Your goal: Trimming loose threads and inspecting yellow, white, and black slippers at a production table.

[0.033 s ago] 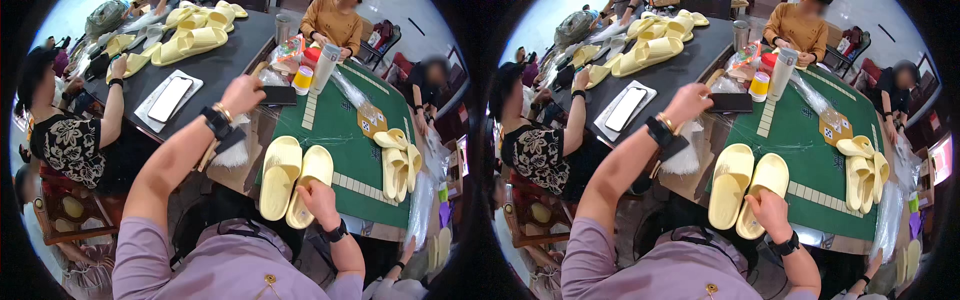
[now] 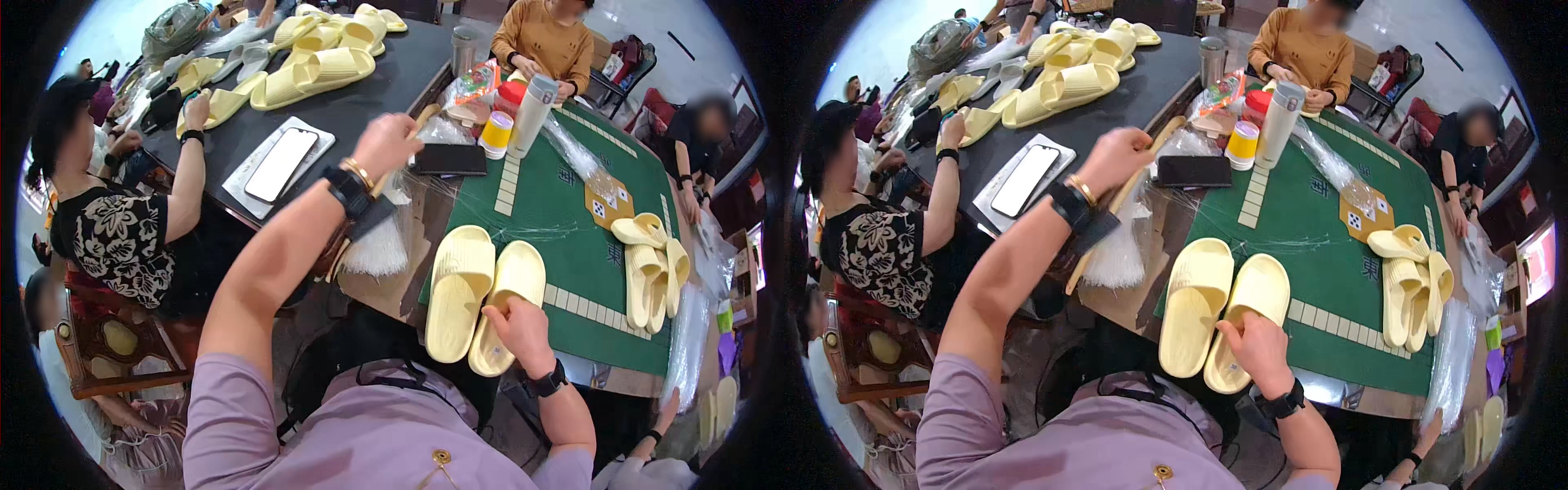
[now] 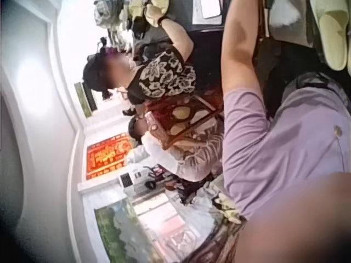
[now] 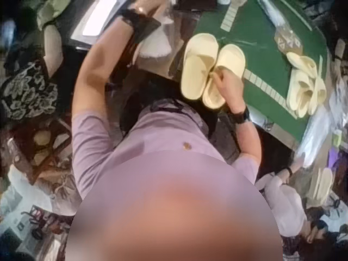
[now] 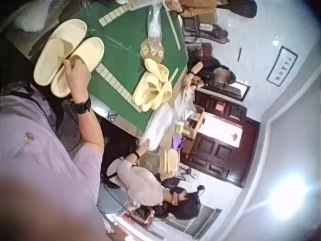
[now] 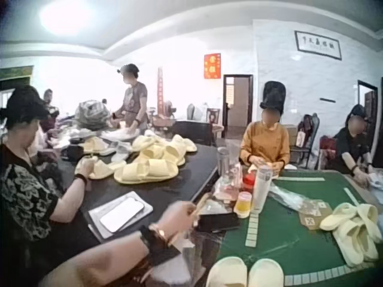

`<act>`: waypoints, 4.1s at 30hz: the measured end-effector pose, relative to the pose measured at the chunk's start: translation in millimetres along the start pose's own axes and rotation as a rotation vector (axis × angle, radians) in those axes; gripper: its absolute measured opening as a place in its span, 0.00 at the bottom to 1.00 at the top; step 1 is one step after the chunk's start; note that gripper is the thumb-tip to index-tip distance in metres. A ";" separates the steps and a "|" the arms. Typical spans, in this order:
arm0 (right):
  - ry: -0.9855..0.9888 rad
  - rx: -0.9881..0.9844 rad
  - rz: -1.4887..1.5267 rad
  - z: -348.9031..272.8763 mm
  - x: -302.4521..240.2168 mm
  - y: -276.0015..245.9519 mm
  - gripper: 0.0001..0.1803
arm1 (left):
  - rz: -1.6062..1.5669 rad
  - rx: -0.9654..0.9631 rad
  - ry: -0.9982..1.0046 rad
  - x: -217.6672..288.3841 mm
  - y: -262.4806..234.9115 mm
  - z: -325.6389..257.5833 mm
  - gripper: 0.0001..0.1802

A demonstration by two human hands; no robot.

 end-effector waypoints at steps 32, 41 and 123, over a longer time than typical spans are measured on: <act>0.315 0.489 0.075 -10.3 203.9 -91.8 0.21 | -0.319 0.394 -0.117 -48.7 -59.5 65.4 0.36; 0.388 0.127 0.988 31.8 98.5 -57.8 0.26 | -0.473 -0.431 0.418 133.2 -30.2 -76.6 0.31; 0.067 0.430 0.046 96.8 125.5 -62.6 0.06 | 0.025 -0.334 0.344 114.2 105.2 -163.6 0.38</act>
Point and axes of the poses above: each hand's wrist, its own z-axis towards the middle knuckle, its own y-axis out of the palm, x = y × z, the point moved 4 cm from there along z, towards the middle knuckle
